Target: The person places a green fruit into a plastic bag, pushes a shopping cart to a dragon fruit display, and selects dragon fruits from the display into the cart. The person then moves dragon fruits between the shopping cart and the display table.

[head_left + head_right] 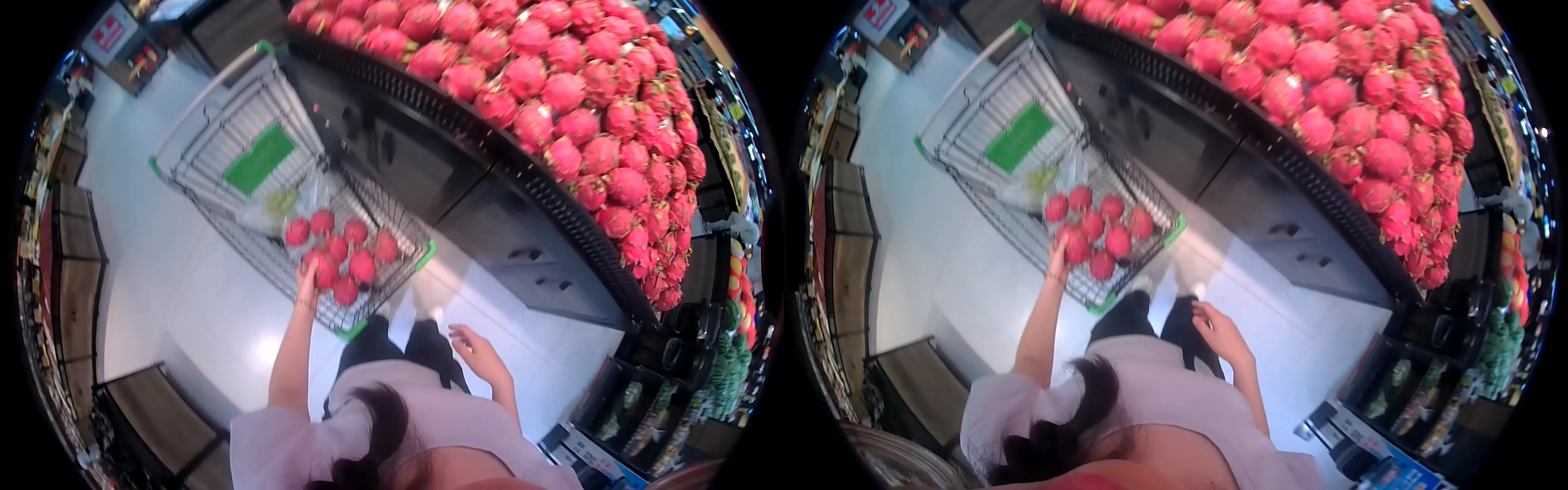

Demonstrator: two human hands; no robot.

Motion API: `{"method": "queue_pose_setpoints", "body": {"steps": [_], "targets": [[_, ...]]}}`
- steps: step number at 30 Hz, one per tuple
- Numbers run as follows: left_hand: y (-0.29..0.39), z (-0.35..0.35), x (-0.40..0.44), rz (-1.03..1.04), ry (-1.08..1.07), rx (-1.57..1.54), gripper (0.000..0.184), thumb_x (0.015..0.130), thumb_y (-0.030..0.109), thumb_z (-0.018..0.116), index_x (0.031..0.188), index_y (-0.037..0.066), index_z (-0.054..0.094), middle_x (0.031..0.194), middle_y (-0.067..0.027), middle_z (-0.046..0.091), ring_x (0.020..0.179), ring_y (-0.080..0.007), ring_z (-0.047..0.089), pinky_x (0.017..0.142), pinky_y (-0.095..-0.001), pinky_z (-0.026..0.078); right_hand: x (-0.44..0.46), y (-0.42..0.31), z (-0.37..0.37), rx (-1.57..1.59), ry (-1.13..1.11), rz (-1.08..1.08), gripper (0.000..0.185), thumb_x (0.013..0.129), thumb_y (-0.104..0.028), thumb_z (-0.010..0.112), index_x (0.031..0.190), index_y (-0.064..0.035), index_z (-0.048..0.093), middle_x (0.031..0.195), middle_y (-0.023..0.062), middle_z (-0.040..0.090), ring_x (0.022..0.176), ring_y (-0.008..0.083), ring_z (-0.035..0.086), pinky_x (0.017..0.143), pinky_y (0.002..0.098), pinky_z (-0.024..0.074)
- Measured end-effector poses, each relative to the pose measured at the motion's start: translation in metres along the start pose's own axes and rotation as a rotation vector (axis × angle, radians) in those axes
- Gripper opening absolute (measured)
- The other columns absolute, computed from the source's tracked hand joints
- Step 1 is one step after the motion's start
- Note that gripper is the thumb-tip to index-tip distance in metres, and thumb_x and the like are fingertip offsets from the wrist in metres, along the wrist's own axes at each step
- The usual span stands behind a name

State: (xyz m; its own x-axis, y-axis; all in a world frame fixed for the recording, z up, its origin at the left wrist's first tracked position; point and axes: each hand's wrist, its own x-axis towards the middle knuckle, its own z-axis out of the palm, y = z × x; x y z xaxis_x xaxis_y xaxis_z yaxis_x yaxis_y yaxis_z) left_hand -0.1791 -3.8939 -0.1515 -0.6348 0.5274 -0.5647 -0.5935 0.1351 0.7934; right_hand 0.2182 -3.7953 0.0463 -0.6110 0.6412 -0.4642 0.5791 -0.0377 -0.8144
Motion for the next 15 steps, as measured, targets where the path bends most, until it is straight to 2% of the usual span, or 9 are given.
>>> {"method": "queue_pose_setpoints", "body": {"steps": [2, 4, 7, 10, 13, 14, 15], "targets": [[0.001, -0.013, 0.010, -0.099, 0.064, 0.107, 0.089, 0.070, 0.049, 0.071, 0.136, 0.016, 0.021, 0.132, -0.0133, 0.039, 0.109, -0.0343, 0.049, 0.075, -0.0496, 0.049, -0.003, -0.012, 0.020, 0.013, -0.055, 0.067, 0.034, 0.089, -0.013, 0.051, 0.123, -0.0070, 0.048, 0.110, 0.0130, 0.061, 0.100, 0.0215, 0.058, 0.088, 0.0324, 0.0437], [0.003, -0.014, 0.013, -0.172, 0.151, 0.105, 0.091, 0.069, 0.048, 0.073, 0.137, 0.017, 0.020, 0.131, -0.0137, 0.040, 0.108, -0.0340, 0.049, 0.075, -0.0500, 0.048, -0.008, -0.014, 0.041, -0.021, -0.060, 0.160, 0.036, 0.088, -0.017, 0.052, 0.122, -0.0069, 0.049, 0.109, 0.0142, 0.061, 0.101, 0.0240, 0.058, 0.087, 0.0332, 0.0447], [-0.016, -0.024, 0.035, -0.227, 0.177, -0.060, 0.089, 0.069, 0.040, 0.076, 0.136, 0.015, 0.024, 0.127, -0.0135, 0.044, 0.107, -0.0309, 0.050, 0.074, -0.0488, 0.049, -0.008, -0.022, 0.059, -0.085, -0.068, 0.233, 0.036, 0.088, -0.019, 0.052, 0.122, -0.0068, 0.049, 0.108, 0.0155, 0.061, 0.102, 0.0261, 0.059, 0.085, 0.0339, 0.0455], [-0.029, -0.013, 0.042, -0.162, 0.206, -0.086, 0.079, 0.071, 0.029, 0.076, 0.133, 0.011, 0.031, 0.122, -0.0114, 0.048, 0.107, -0.0268, 0.050, 0.078, -0.0448, 0.049, -0.013, -0.024, 0.066, -0.129, -0.056, 0.246, 0.036, 0.088, -0.020, 0.052, 0.121, -0.0067, 0.049, 0.108, 0.0162, 0.061, 0.100, 0.0276, 0.059, 0.084, 0.0343, 0.0460], [-0.115, -0.030, 0.102, 0.174, 0.155, -0.143, 0.063, 0.074, 0.011, 0.073, 0.127, 0.007, 0.039, 0.118, -0.0083, 0.050, 0.104, -0.0230, 0.051, 0.081, -0.0375, 0.049, -0.006, -0.017, 0.068, -0.193, -0.023, 0.254, 0.037, 0.087, -0.024, 0.052, 0.121, -0.0066, 0.050, 0.107, 0.0162, 0.061, 0.098, 0.0300, 0.060, 0.084, 0.0353, 0.0463], [-0.124, -0.021, 0.103, 0.171, 0.195, -0.205, 0.064, 0.074, 0.009, 0.073, 0.127, 0.006, 0.038, 0.119, -0.0078, 0.049, 0.103, -0.0217, 0.051, 0.083, -0.0377, 0.047, -0.004, -0.012, 0.070, -0.225, -0.007, 0.225, 0.039, 0.088, -0.026, 0.051, 0.121, -0.0067, 0.050, 0.107, 0.0165, 0.061, 0.098, 0.0306, 0.059, 0.084, 0.0363, 0.0464], [-0.097, -0.003, 0.078, 0.075, 0.135, -0.185, 0.070, 0.074, 0.013, 0.074, 0.130, 0.005, 0.035, 0.122, -0.0088, 0.048, 0.106, -0.0232, 0.050, 0.088, -0.0378, 0.045, -0.004, -0.007, 0.072, -0.253, 0.024, 0.170, 0.035, 0.089, -0.024, 0.052, 0.121, -0.0091, 0.050, 0.105, 0.0165, 0.062, 0.096, 0.0292, 0.061, 0.083, 0.0363, 0.0469]]}}
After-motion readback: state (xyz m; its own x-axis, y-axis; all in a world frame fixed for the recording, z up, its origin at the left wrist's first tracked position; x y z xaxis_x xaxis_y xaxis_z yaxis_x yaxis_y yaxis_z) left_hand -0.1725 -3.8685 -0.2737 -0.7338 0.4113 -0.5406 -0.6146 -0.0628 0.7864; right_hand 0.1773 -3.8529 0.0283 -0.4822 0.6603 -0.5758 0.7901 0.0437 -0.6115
